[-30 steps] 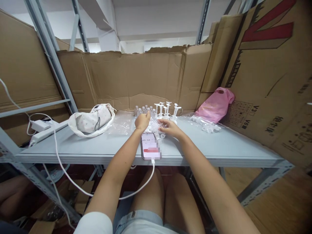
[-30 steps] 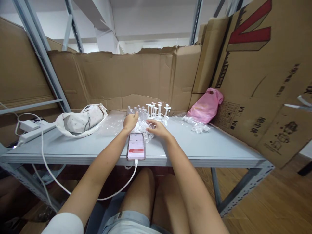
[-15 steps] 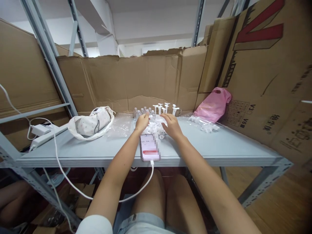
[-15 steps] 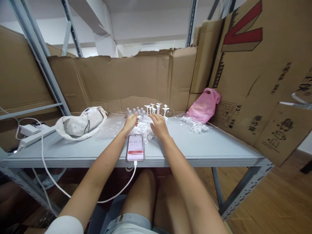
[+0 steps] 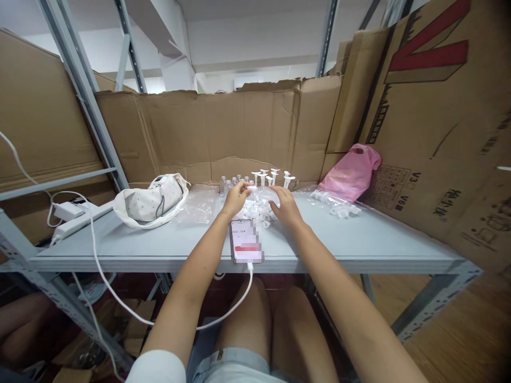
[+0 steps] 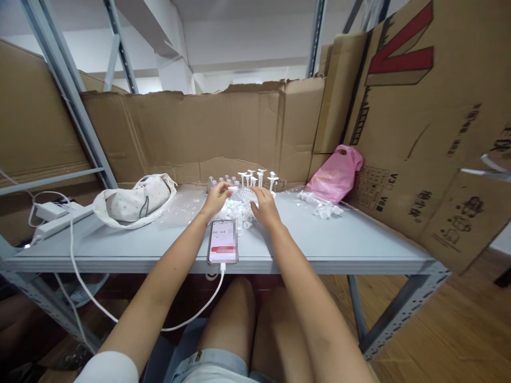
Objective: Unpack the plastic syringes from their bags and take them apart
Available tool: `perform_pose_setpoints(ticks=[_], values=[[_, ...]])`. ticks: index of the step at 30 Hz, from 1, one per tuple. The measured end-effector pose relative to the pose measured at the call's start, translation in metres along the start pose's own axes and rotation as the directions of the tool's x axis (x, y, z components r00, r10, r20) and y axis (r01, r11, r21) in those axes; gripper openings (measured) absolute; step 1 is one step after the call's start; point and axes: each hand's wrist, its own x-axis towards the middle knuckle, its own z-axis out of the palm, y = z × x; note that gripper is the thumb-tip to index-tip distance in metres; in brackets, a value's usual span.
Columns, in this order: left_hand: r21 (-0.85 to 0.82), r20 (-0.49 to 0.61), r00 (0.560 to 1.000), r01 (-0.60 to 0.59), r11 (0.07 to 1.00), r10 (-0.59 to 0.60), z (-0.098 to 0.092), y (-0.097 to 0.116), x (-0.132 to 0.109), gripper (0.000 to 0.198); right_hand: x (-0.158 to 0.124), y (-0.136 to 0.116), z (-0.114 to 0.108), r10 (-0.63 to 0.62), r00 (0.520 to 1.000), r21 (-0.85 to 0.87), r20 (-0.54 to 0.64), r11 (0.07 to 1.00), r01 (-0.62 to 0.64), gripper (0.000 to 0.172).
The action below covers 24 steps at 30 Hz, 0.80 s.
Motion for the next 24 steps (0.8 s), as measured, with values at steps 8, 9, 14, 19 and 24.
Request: perform_pose_setpoints(ticks=[8,9,14,19,24], values=[[0.291,-0.029,0.993,-0.103,0.951,0.116,-0.002,0.011,-0.005,0.026,0.001,-0.001,0.001,-0.01,0.998,0.007,0.062,1.0,0.009,0.048],[0.274,-0.053,0.993,-0.088,0.958,0.107,-0.001,0.01,-0.004,0.031,0.001,-0.001,0.002,-0.013,0.998,-0.001,0.065,1.0,0.013,0.048],[0.102,-0.143,0.982,0.138,0.985,-0.123,0.0,0.006,0.0,0.046,0.002,-0.006,0.002,0.021,1.0,-0.118,0.004,0.993,-0.02,0.05],[0.18,-0.248,0.94,0.283,0.942,-0.235,-0.005,0.008,-0.001,0.05,0.001,-0.007,-0.004,0.133,0.98,-0.228,-0.149,0.959,-0.165,0.048],[0.435,-0.043,0.99,0.139,0.89,-0.133,-0.002,0.002,-0.01,0.035,-0.001,-0.003,-0.005,0.188,0.963,-0.151,-0.194,0.964,-0.218,0.047]])
